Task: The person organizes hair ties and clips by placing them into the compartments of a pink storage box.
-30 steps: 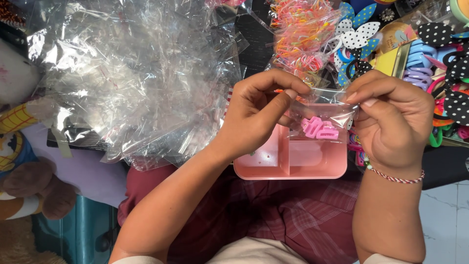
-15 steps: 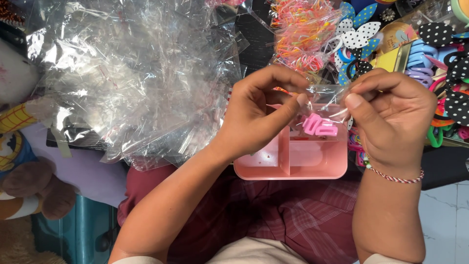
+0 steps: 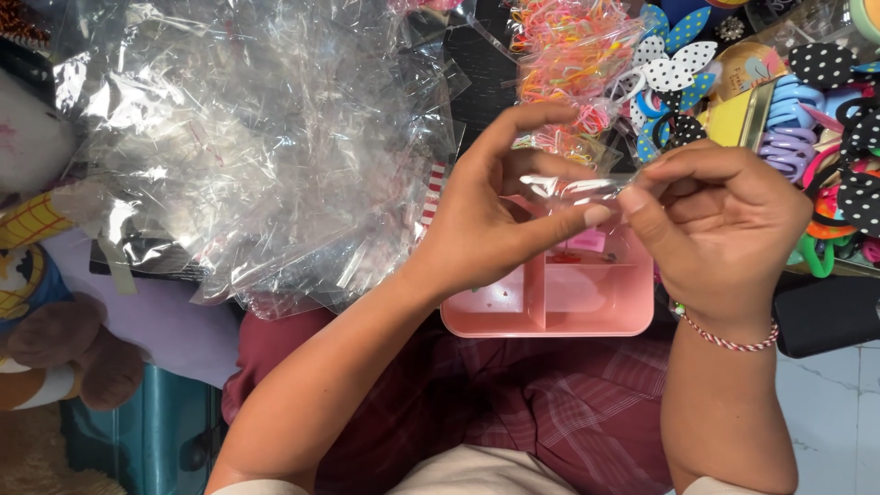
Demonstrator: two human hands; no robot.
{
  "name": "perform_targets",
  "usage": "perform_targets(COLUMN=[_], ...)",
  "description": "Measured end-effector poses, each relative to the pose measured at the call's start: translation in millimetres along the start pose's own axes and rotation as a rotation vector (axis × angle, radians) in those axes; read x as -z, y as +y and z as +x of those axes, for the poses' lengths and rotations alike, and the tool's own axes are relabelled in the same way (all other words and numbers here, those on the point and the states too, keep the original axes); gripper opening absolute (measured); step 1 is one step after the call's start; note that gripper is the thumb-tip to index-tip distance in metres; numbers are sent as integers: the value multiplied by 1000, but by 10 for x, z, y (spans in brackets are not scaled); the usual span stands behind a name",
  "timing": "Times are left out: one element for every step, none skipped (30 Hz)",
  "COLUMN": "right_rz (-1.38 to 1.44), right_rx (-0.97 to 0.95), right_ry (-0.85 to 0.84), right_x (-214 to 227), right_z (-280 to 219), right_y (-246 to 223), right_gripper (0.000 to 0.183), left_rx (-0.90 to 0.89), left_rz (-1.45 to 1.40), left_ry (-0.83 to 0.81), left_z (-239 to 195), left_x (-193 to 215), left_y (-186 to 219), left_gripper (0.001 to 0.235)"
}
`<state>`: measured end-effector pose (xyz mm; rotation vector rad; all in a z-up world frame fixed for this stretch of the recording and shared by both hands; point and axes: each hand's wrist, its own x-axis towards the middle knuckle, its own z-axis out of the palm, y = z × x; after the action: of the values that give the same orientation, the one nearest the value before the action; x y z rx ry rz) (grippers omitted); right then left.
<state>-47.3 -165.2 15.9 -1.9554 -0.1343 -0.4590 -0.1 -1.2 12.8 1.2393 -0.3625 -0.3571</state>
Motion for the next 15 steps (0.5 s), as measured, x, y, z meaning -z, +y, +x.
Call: perform_targets(right_rz=[-1,2,5,5,-10,-24,-25,-16,-8,-8,-14,-20,-20,-49,-78], right_rx=[0,13,27,28,44,60,61,94,126,125,136,148,147,150,152], right_ry=[1,-1,-3,-2,7,16,16,-5,-25,-26,-29,-32,-31,-2,27], right_x=[13,25,36,51,65,80,83,85,86,80,76,74,62,49,36], right_z=[-6,-11,-15,-14,-12,-10,-5,2,9,9,8,9,7,7,8], right_y=[13,27,40,53,65,78,83,89,96,100,104,109,107,105,99], right_gripper=[14,16,18,18,20,22,22,22,21,21,21,21,21,17,12], left_rx=[0,-16,-32,-33,-51,-68,-69,-60,-50,-49,-54,-58,-58,-132,-206], left_rz=[-1,-14,-28,-28,-85,-143,-144,-115,-87,-87,-70,-52,-52,21,95], left_ry=[-1,-30,-60,-61,-84,-107,-107,-96,-84,-84,-86,-90,-91,-83,-75], left_z=[1,0,-1,4,10,14,17,19,20,20,20,23,29,33,37], left_x=[16,33,50,58,65,72,77,83,89,98,105,111,135,160,184], left_y=[-21,-42,-62,-92,-122,-153,-141,-128,-117,-104,-92,-79,-81,-82,-80], left_gripper=[51,46,41,41,35,30,30,24,19,19,18,16,16,10,10])
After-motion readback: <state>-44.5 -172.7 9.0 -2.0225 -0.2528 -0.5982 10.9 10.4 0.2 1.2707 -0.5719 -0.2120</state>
